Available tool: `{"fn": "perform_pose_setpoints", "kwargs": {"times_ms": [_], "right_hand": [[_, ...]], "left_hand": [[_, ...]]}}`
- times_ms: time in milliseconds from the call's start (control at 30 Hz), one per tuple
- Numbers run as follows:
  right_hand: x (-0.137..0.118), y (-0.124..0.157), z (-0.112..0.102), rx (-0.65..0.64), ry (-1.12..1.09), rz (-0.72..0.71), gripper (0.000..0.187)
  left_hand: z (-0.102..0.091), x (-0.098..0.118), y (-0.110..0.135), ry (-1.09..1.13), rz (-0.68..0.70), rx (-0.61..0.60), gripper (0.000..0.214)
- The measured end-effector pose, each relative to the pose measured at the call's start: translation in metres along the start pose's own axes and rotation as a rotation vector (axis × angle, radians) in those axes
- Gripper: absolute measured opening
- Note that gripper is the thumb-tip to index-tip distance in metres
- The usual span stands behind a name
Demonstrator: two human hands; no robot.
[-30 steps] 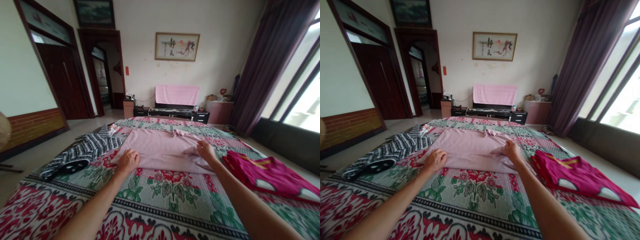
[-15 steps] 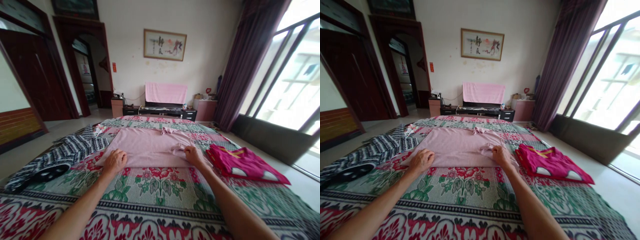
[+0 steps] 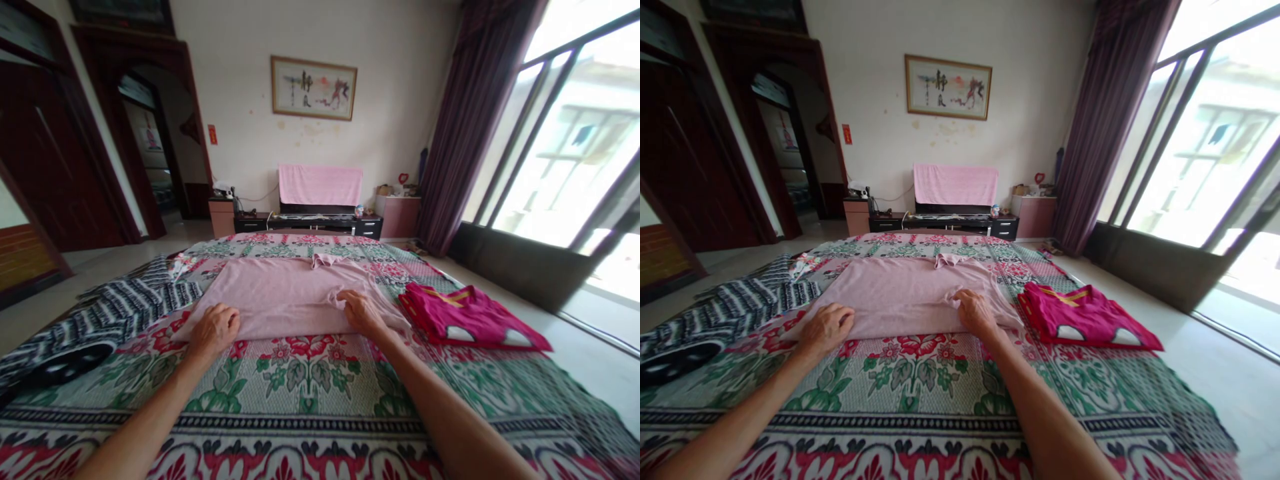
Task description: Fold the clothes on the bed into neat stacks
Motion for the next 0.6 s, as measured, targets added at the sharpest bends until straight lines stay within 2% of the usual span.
{"fn": "perform_pose_setpoints", "kwargs": {"times_ms": [167, 367, 500, 600], "right_hand": [[-0.023, 0.004, 0.017, -0.073, -0.002, -0.061, 0.026], [-0.015, 0.008, 0.012, 0.060, 0.007, 0.011, 0.027], [-0.014, 0.008, 0.021, -0.044, 0.041, 0.015, 0.027], [-0.013, 0.008, 0.025, -0.064, 0.044, 0.006, 0.031]], "left_hand": [[0.000, 0.000, 0.001, 0.000, 0.006, 0.004, 0.027], [0.003, -0.002, 0.001, -0.040, 0.007, -0.020, 0.028], [0.006, -0.003, 0.001, -0.033, 0.019, -0.015, 0.028], [0.007, -0.004, 0.001, -0.029, 0.013, -0.001, 0.028]]}}
Point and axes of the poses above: each hand's wrist, its own y-axis away from the middle knuckle, its own z-axis out of the palm, x = y × z, the point moved 8 cm from there along -y, towards the middle knuckle, and after that the axes turned 4 degrees about z, right-handed, at the moved point
